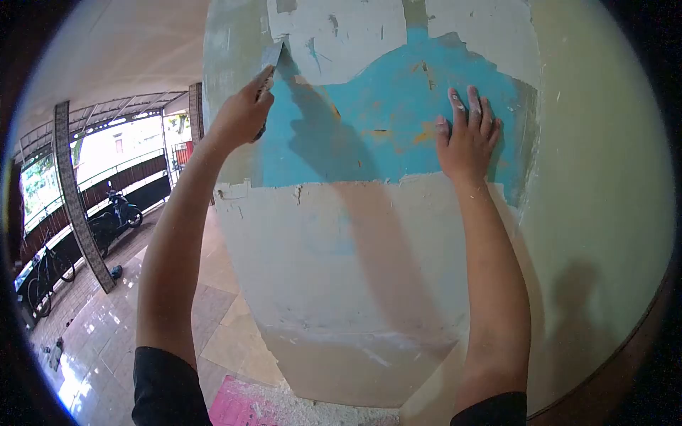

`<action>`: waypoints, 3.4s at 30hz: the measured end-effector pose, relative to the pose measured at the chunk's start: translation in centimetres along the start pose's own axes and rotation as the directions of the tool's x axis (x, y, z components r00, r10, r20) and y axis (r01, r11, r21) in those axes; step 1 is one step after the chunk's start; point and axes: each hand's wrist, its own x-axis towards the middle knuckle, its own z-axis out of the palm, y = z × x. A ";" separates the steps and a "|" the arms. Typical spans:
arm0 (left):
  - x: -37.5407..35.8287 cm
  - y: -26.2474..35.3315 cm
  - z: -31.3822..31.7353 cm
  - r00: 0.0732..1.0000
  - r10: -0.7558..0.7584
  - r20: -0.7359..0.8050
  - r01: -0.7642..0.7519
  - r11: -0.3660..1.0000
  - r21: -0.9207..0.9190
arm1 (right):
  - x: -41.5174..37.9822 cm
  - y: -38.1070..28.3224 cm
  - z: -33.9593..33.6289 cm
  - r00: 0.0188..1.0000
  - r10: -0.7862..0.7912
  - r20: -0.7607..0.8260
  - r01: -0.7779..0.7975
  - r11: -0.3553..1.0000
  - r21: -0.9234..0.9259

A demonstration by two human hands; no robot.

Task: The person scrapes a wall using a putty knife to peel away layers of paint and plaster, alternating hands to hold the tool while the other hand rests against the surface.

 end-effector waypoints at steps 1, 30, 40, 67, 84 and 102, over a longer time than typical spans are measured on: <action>0.7 -1.4 1.4 0.990 0.097 -0.100 -0.085 0.990 0.117 | 0.0 0.0 0.0 1.000 0.005 0.007 -0.005 1.000 -0.001; 2.9 -0.4 0.8 0.986 0.123 -0.112 -0.093 0.966 0.240 | 0.0 0.0 -0.1 1.000 0.022 0.010 -0.022 0.999 0.032; 5.2 -0.4 -0.2 0.987 0.125 -0.103 -0.098 0.967 0.235 | 0.0 -0.1 0.0 1.000 0.025 0.003 -0.025 0.999 0.030; 2.9 -2.6 3.7 0.985 0.116 -0.130 -0.073 0.951 0.301 | -0.2 -0.2 -0.1 1.000 0.031 0.001 -0.031 0.999 0.009; -7.1 -5.2 9.0 0.993 0.103 0.061 -0.118 0.933 0.340 | -0.3 -0.3 0.3 0.999 0.021 -0.030 -0.021 1.000 0.004; -4.5 -1.1 4.6 0.992 0.111 0.066 -0.126 0.943 0.309 | -0.9 -0.6 0.1 0.999 0.036 -0.018 -0.037 0.999 -0.026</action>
